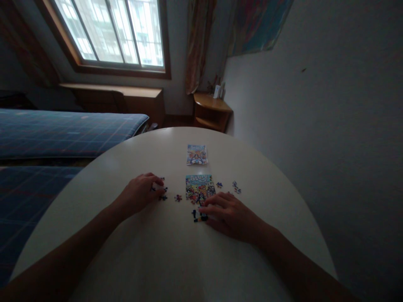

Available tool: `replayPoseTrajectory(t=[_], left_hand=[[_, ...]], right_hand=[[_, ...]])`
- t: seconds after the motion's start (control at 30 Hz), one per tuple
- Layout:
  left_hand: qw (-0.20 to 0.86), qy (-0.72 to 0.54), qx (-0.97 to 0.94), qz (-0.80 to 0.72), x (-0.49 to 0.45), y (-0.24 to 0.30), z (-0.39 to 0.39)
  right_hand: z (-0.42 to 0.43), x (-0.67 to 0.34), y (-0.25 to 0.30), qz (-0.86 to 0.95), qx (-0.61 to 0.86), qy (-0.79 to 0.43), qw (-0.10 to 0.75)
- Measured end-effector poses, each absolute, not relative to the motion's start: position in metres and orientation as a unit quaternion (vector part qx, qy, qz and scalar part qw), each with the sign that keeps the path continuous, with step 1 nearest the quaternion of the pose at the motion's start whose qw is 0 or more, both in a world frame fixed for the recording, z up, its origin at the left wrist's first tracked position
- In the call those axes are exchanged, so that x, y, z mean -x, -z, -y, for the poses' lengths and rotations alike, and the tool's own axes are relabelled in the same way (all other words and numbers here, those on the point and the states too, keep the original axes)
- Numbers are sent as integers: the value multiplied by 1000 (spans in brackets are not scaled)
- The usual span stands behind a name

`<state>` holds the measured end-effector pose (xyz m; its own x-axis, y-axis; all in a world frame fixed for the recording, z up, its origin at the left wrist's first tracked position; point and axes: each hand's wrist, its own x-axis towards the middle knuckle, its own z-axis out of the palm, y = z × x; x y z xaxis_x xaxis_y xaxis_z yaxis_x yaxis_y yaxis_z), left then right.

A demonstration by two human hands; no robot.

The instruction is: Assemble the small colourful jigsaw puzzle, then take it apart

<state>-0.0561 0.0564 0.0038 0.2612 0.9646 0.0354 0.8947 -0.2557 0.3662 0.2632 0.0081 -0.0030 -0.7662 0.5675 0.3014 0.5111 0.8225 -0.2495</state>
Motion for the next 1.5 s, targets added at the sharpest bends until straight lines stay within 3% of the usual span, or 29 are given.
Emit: replayPoseTrajectory(t=[1.0,1.27,1.5], left_hand=[[153,-132,-822,-532,44,-5,-57],[156,-122,-795,-573,42,-6,-57],[194,-220,-791,-538,33,-5,-47]], right_hand=[[-8,-263,1,936,288,-92,182],[-9,-262,2,934,291,-90,187],[-8,-260,0,930,292,-85,208]])
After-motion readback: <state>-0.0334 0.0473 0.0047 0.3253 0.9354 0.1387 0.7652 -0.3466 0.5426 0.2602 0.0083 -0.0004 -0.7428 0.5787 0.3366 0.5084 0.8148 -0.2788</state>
